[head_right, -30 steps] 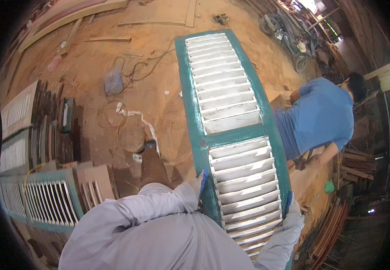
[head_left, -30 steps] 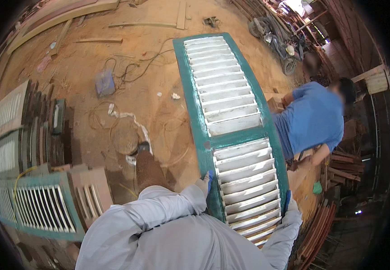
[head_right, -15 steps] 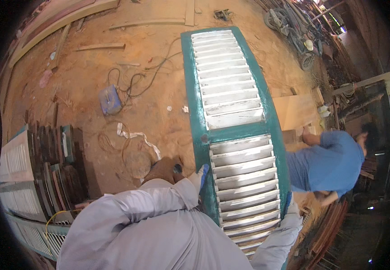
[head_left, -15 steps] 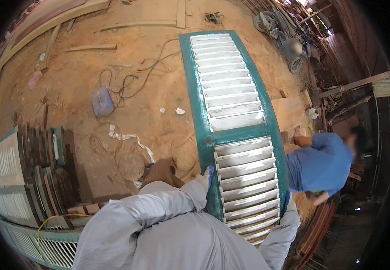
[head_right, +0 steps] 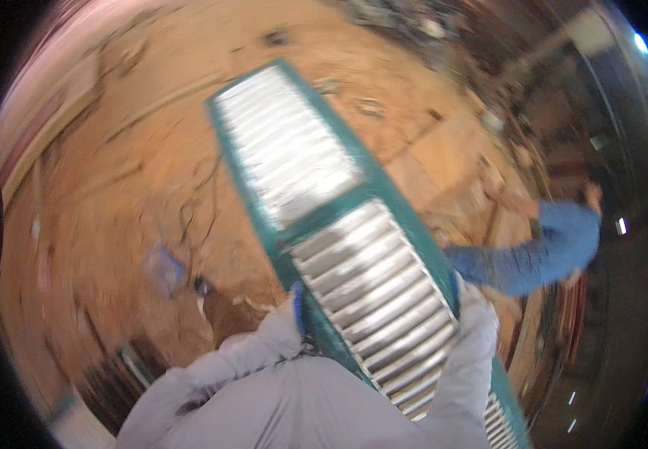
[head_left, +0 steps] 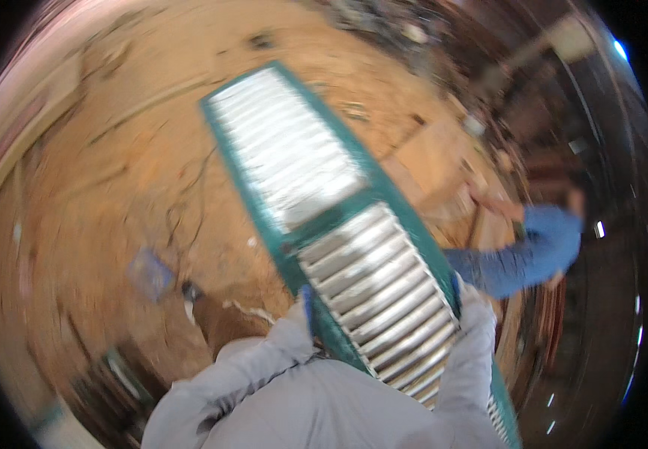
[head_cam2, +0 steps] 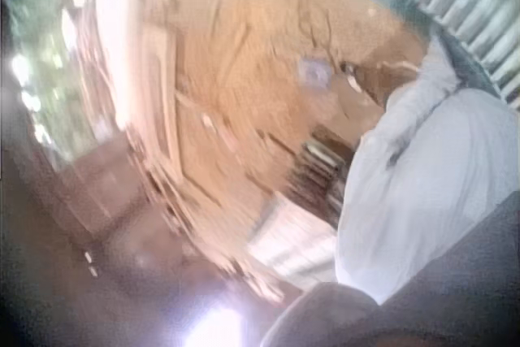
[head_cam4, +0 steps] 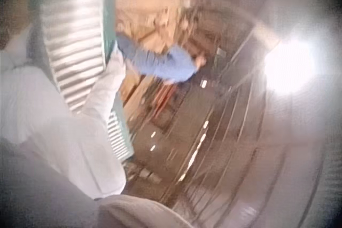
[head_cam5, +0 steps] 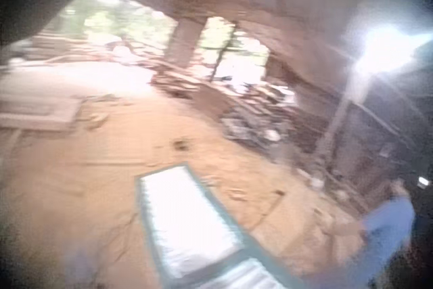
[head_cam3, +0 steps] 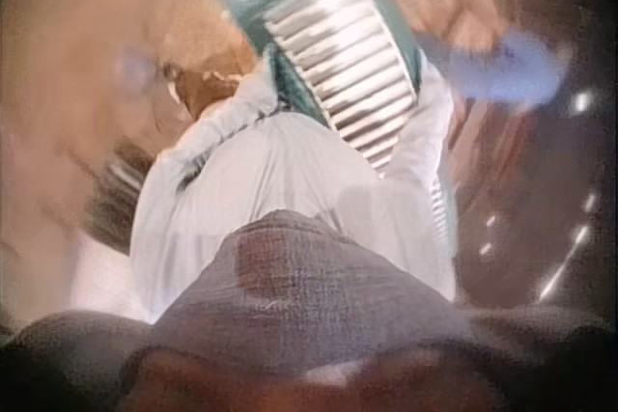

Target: The person sands a long green-framed wooden slat panel using a handheld power sander, moving the tool along the slats. After sanding, they carry the panel and place it on a stack of similar panels. The person then walks to a table and handles a metal thermos and a water bottle.

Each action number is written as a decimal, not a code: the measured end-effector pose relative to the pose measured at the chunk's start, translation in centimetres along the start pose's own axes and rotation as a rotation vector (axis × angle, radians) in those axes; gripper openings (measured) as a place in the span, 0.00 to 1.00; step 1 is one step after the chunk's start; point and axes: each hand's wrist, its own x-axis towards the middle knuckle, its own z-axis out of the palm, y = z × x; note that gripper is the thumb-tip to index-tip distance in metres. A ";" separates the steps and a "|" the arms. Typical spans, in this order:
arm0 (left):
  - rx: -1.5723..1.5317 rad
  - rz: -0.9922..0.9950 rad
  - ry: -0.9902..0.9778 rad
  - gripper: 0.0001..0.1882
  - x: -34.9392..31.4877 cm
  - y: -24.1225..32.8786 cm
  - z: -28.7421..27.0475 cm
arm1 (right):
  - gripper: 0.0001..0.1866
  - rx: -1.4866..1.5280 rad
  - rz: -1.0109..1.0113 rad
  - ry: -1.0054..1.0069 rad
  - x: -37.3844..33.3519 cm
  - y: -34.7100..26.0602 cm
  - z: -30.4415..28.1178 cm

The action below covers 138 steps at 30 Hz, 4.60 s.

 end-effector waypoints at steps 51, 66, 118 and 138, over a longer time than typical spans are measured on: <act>-0.679 1.071 0.221 0.27 -155.4 155.9 -120.5 | 0.22 0.273 -1.125 -0.270 -63.1 -266.5 -46.2; -1.142 1.789 -0.039 0.23 -209.3 156.2 -168.8 | 0.23 0.108 -1.447 -0.632 -132.8 -330.0 -36.9; -2.175 2.828 0.744 0.25 -259.6 200.2 -199.7 | 0.42 -1.074 -2.815 0.044 -212.2 -398.1 -39.7; -2.320 3.058 0.288 0.17 -269.1 191.8 -201.7 | 0.38 -1.270 -3.039 0.146 -232.4 -392.7 -32.5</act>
